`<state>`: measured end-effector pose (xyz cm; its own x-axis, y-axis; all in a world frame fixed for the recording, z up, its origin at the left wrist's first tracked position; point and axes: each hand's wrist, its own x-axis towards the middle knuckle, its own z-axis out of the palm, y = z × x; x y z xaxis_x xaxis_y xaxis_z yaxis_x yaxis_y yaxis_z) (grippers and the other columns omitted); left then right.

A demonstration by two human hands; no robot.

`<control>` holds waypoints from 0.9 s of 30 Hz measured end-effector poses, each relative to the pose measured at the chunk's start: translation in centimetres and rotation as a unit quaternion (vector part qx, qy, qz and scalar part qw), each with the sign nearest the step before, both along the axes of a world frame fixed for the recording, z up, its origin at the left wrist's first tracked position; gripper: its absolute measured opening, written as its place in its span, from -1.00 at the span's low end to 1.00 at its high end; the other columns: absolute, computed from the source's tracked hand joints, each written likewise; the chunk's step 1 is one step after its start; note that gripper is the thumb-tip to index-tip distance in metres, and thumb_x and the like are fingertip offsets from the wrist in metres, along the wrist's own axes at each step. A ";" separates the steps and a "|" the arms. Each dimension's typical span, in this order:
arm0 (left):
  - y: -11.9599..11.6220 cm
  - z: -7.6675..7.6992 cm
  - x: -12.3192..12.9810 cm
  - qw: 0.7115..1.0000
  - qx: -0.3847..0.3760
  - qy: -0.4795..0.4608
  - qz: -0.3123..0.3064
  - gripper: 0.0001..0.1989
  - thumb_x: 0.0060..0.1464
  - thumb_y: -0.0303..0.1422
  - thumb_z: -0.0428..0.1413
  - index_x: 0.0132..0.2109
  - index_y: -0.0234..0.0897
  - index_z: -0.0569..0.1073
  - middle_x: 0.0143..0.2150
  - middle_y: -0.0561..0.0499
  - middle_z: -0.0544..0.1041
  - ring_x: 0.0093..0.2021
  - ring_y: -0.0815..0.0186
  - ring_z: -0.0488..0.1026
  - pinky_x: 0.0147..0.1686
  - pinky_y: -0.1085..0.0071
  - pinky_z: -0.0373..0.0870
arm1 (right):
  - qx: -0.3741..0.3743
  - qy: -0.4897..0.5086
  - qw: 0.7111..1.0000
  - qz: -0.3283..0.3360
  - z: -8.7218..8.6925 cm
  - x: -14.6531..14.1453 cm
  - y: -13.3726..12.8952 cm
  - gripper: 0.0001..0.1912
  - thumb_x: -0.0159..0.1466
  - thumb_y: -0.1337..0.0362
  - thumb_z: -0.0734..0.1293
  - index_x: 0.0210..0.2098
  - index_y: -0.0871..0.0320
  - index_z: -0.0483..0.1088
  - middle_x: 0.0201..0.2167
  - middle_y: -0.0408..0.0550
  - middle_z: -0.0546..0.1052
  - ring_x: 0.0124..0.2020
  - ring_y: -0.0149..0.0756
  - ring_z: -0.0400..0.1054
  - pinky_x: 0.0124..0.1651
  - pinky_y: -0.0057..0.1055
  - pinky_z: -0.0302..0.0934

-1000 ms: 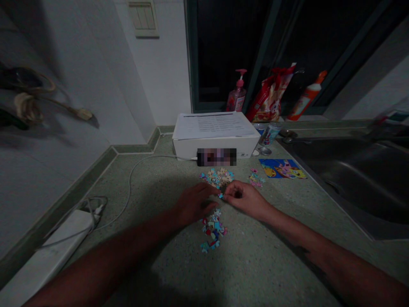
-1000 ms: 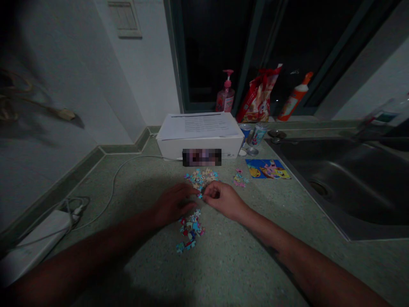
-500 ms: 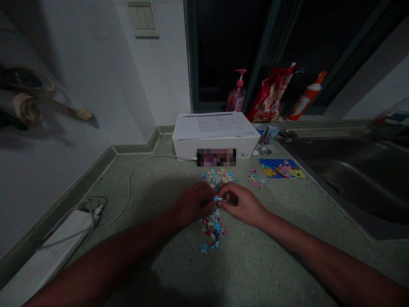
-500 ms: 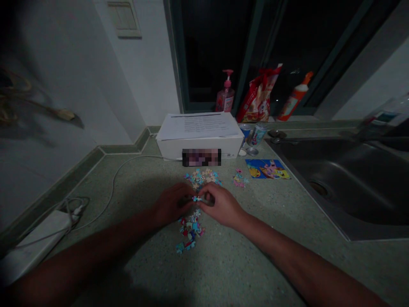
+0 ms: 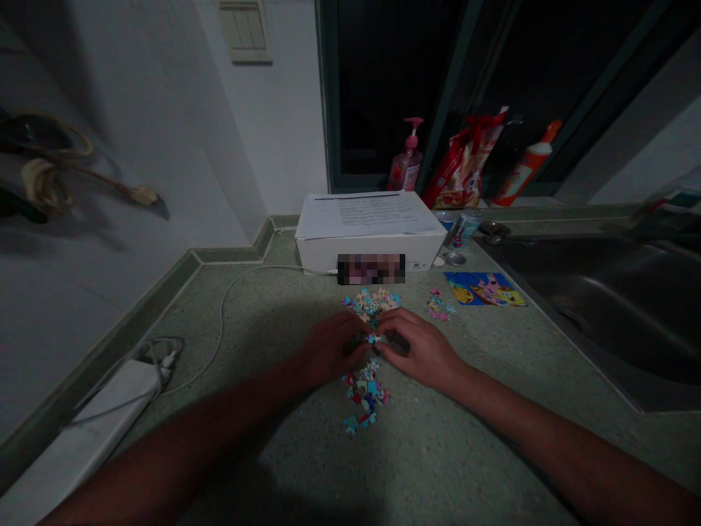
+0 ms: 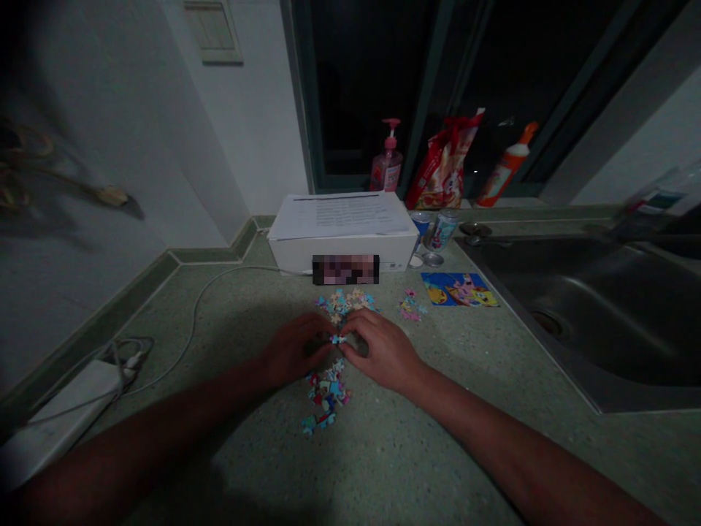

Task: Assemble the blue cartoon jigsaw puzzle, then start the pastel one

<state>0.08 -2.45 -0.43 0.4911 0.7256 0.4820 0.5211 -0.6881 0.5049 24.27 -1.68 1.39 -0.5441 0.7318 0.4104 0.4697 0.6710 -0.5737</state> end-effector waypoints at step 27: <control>-0.1 0.1 -0.1 1.000 -0.006 -0.003 0.005 -0.83 0.32 -0.42 0.14 0.02 -0.13 0.49 -0.06 -0.07 0.64 -0.09 0.15 0.64 -0.09 0.20 0.62 | -0.067 -0.257 0.940 -0.214 1.6 6.8 3.1 -0.94 0.33 0.23 0.40 -0.25 0.03 0.55 -0.19 0.12 0.65 -0.17 0.03 0.60 -0.21 -0.13 0.39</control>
